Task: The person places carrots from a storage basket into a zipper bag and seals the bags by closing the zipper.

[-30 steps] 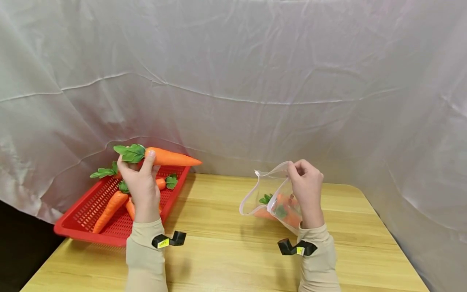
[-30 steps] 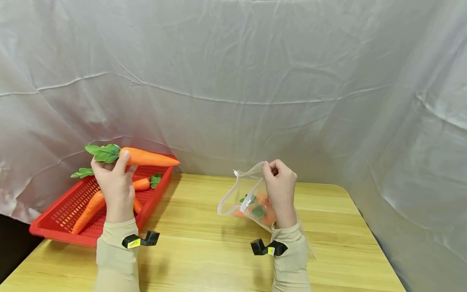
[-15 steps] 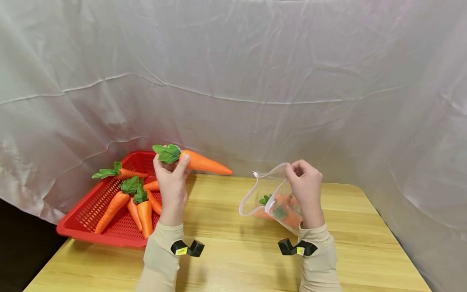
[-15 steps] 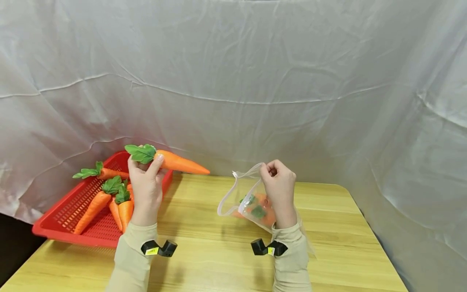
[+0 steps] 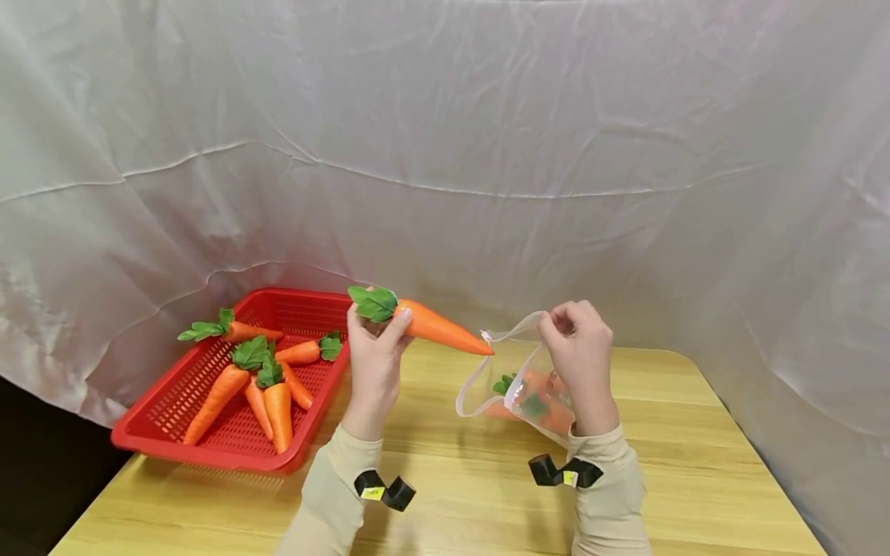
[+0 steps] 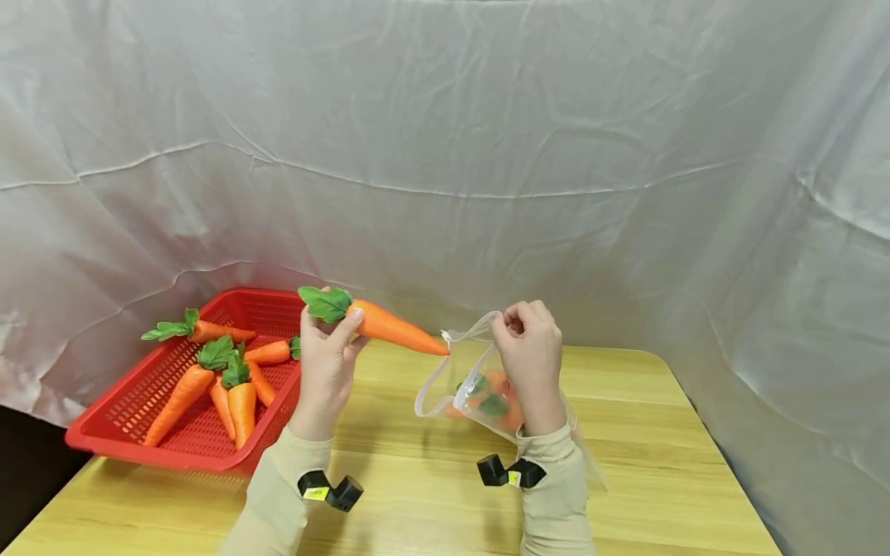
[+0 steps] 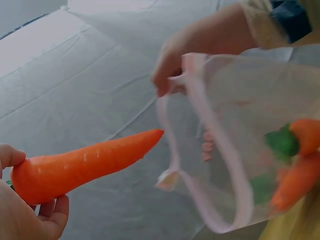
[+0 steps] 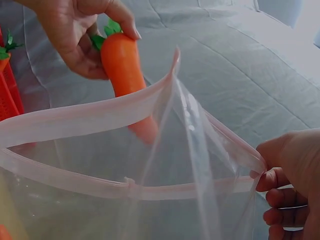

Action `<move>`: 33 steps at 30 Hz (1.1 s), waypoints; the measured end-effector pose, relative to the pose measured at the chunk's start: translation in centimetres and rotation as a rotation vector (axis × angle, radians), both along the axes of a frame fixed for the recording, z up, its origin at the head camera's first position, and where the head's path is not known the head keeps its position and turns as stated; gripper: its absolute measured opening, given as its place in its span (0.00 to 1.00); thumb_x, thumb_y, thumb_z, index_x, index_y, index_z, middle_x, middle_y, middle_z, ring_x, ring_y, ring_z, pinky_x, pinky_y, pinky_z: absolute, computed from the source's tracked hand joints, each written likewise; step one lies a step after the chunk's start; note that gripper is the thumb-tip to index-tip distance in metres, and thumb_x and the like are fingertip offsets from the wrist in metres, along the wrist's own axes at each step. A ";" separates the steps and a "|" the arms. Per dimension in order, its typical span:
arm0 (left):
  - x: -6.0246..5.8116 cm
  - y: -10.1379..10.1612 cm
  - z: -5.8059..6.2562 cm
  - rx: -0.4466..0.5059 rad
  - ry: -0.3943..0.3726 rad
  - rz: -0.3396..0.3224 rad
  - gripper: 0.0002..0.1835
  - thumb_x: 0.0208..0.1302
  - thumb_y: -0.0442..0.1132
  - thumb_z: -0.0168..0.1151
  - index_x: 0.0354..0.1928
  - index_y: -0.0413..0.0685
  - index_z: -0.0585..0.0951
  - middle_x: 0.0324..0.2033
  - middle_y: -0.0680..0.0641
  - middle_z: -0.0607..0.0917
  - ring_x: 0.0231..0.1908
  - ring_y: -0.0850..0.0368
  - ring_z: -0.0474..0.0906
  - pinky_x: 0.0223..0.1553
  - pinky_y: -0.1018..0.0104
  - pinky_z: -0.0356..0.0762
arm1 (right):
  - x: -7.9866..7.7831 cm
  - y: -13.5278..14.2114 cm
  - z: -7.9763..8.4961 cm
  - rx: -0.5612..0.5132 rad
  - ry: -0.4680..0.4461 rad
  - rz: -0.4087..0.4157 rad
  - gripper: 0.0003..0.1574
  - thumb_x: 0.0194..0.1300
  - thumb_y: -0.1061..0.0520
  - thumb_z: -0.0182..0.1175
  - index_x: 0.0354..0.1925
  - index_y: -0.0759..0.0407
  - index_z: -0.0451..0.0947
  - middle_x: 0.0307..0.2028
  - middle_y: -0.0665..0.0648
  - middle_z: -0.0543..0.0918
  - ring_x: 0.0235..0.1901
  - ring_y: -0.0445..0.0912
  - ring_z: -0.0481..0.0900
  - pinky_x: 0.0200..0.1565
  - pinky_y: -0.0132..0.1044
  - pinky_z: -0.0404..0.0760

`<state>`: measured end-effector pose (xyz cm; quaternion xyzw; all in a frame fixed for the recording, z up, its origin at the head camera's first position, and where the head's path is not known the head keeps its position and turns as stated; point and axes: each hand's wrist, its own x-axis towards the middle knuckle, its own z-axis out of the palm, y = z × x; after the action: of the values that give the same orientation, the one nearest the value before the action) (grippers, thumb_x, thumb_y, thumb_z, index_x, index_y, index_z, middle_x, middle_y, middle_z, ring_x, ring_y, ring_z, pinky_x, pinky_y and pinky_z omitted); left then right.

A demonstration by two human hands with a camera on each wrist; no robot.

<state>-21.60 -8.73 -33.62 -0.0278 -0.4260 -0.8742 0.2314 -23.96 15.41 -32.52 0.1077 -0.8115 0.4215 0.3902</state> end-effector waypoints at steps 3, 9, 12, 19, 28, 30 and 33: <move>0.0 1.0 -0.4 -0.029 -0.041 -0.037 0.34 0.60 0.22 0.60 0.65 0.51 0.61 0.47 0.48 0.75 0.40 0.60 0.78 0.38 0.68 0.80 | 0.0 0.0 0.0 0.000 0.004 0.004 0.09 0.55 0.63 0.65 0.21 0.65 0.77 0.26 0.61 0.75 0.28 0.48 0.72 0.33 0.21 0.63; 0.0 3.0 -1.3 -0.120 -0.101 -0.120 0.32 0.57 0.22 0.62 0.61 0.51 0.67 0.42 0.50 0.74 0.39 0.59 0.78 0.38 0.68 0.81 | 0.0 0.0 0.0 0.000 0.003 0.007 0.09 0.55 0.63 0.64 0.22 0.65 0.77 0.28 0.62 0.75 0.31 0.52 0.74 0.37 0.26 0.66; 0.2 3.9 -1.9 -0.207 -0.119 -0.144 0.24 0.56 0.24 0.65 0.54 0.46 0.73 0.39 0.51 0.77 0.37 0.61 0.78 0.38 0.69 0.81 | 0.0 0.0 0.0 -0.002 0.007 0.008 0.09 0.55 0.63 0.64 0.21 0.65 0.77 0.28 0.62 0.74 0.31 0.52 0.74 0.38 0.32 0.69; 0.5 5.2 -3.3 -0.523 -0.104 -0.119 0.18 0.54 0.33 0.72 0.46 0.38 0.79 0.43 0.43 0.83 0.40 0.63 0.79 0.44 0.70 0.79 | 0.0 0.0 0.0 -0.003 0.015 0.007 0.09 0.55 0.63 0.64 0.21 0.65 0.76 0.28 0.62 0.74 0.30 0.51 0.73 0.37 0.39 0.71; 0.7 5.7 -3.8 -0.808 -0.113 -0.063 0.16 0.52 0.42 0.75 0.42 0.48 0.84 0.42 0.43 0.81 0.38 0.59 0.72 0.38 0.66 0.73 | 0.0 0.1 0.0 0.004 0.008 0.010 0.09 0.55 0.63 0.64 0.21 0.65 0.76 0.27 0.62 0.74 0.30 0.50 0.72 0.36 0.23 0.64; 0.7 5.8 -3.9 -0.862 -0.116 -0.064 0.15 0.53 0.43 0.74 0.42 0.49 0.84 0.41 0.43 0.81 0.37 0.58 0.73 0.38 0.67 0.73 | 0.0 0.1 0.0 0.004 0.006 0.009 0.09 0.55 0.63 0.64 0.21 0.65 0.76 0.27 0.62 0.74 0.30 0.50 0.72 0.35 0.23 0.63; 0.7 5.9 -4.1 -0.863 -0.100 -0.146 0.15 0.57 0.40 0.71 0.46 0.43 0.83 0.40 0.39 0.83 0.37 0.55 0.80 0.39 0.67 0.81 | 0.0 0.1 0.0 0.004 0.006 0.007 0.10 0.55 0.63 0.64 0.21 0.65 0.76 0.27 0.62 0.74 0.30 0.49 0.72 0.35 0.22 0.63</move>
<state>-20.89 -2.81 -37.67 -0.1095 -0.7598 -0.6304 0.1155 -23.97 15.47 -32.53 0.1124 -0.8108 0.4209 0.3910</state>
